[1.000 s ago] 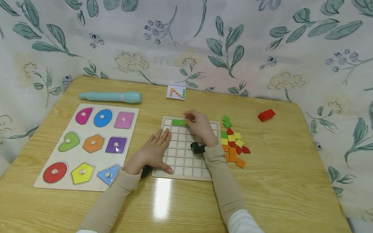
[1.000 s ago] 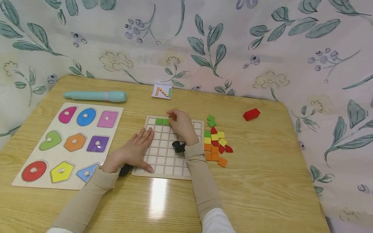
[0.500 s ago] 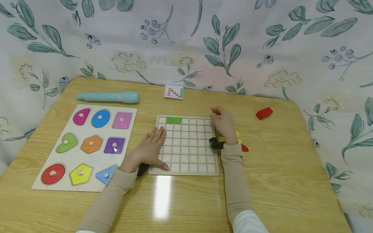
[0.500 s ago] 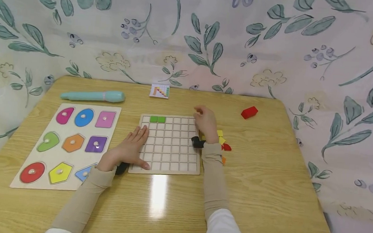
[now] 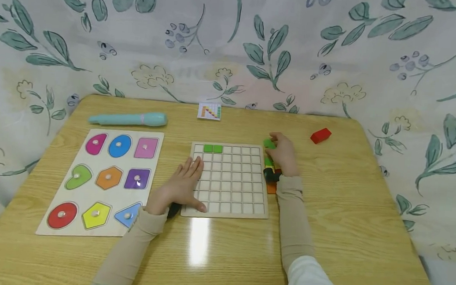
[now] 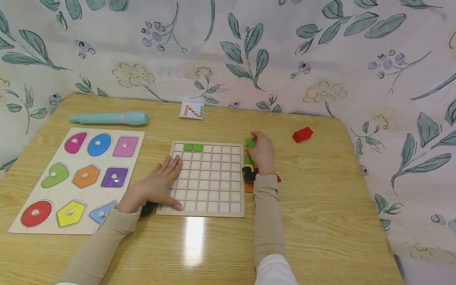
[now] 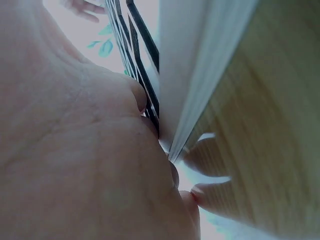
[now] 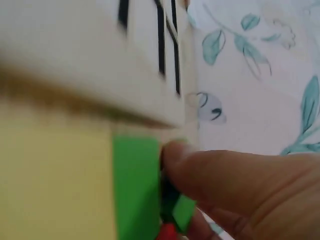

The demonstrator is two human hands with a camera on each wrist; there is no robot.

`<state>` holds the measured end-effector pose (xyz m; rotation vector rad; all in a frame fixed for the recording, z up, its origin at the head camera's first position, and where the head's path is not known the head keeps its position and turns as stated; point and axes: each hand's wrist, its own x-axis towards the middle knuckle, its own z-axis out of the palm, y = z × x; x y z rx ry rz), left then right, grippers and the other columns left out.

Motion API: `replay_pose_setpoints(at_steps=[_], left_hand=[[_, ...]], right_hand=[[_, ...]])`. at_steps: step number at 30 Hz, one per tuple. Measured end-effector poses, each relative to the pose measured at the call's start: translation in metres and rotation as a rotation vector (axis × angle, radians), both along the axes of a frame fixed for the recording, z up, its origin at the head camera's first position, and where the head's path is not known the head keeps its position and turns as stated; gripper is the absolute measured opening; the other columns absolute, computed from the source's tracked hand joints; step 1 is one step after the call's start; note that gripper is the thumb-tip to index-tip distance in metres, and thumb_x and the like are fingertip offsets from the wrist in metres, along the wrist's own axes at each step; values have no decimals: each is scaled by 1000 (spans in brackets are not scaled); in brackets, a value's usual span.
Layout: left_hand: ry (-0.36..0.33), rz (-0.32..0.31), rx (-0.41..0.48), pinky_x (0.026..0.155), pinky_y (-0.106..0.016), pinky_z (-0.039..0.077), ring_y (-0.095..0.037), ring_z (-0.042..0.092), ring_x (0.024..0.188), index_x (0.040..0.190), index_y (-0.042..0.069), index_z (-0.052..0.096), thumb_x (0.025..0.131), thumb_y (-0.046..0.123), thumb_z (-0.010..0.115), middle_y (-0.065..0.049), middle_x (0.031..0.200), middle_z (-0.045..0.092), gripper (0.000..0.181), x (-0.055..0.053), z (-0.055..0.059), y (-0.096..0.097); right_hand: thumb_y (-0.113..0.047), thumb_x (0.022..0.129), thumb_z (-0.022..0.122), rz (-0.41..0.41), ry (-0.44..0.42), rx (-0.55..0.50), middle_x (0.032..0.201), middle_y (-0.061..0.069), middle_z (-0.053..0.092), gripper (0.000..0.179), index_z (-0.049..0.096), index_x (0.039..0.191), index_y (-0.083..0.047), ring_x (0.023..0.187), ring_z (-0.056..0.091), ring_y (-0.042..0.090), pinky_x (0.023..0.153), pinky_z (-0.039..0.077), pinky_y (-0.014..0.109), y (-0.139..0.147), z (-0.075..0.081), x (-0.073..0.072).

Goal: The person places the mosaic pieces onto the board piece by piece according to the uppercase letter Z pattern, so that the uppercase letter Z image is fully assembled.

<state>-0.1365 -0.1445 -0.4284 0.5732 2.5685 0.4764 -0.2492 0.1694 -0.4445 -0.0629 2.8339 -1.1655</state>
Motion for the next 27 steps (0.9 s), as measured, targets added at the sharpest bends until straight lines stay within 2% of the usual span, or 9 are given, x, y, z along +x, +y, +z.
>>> replay_pose_setpoints(at_steps=[4, 11, 14, 21, 27], left_hand=[[-4, 2, 6, 120, -59, -5, -37, -21, 148, 153, -1, -5, 67, 55, 82, -17, 161, -16, 135, 0, -1, 0], [-18, 5, 10, 120, -57, -6, -36, -22, 148, 154, -1, -6, 66, 56, 82, -16, 162, -16, 136, -1, 0, -2], [-10, 5, 8, 120, -58, -5, -37, -20, 148, 153, -2, -5, 67, 55, 82, -17, 162, -15, 135, 0, 1, -3], [3, 5, -12, 120, -58, -3, -37, -19, 148, 154, -1, -5, 68, 56, 81, -17, 162, -15, 134, 0, 1, -4], [-7, 7, -16, 121, -58, -3, -37, -19, 148, 154, 0, -5, 67, 58, 80, -16, 162, -15, 135, 1, 2, -2]], right_hand=[[-3, 88, 65, -5, 20, 9, 126, 25, 59, 58, 44, 142, -1, 113, 56, 37, 94, 49, 46, -9, 1, 0], [-1, 85, 62, -32, 31, -83, 124, 20, 60, 67, 37, 146, -8, 109, 57, 34, 82, 50, 42, -20, 3, 4], [-1, 85, 62, 14, 55, -96, 122, 17, 61, 65, 40, 145, -10, 111, 58, 32, 84, 51, 42, -32, 5, 3], [-1, 86, 65, 209, 75, -61, 120, 17, 64, 61, 43, 143, -7, 110, 61, 31, 94, 52, 42, -66, 4, 2], [-1, 86, 69, 268, 42, -94, 118, 15, 67, 58, 48, 139, -8, 110, 62, 28, 95, 52, 40, -90, 3, 6]])
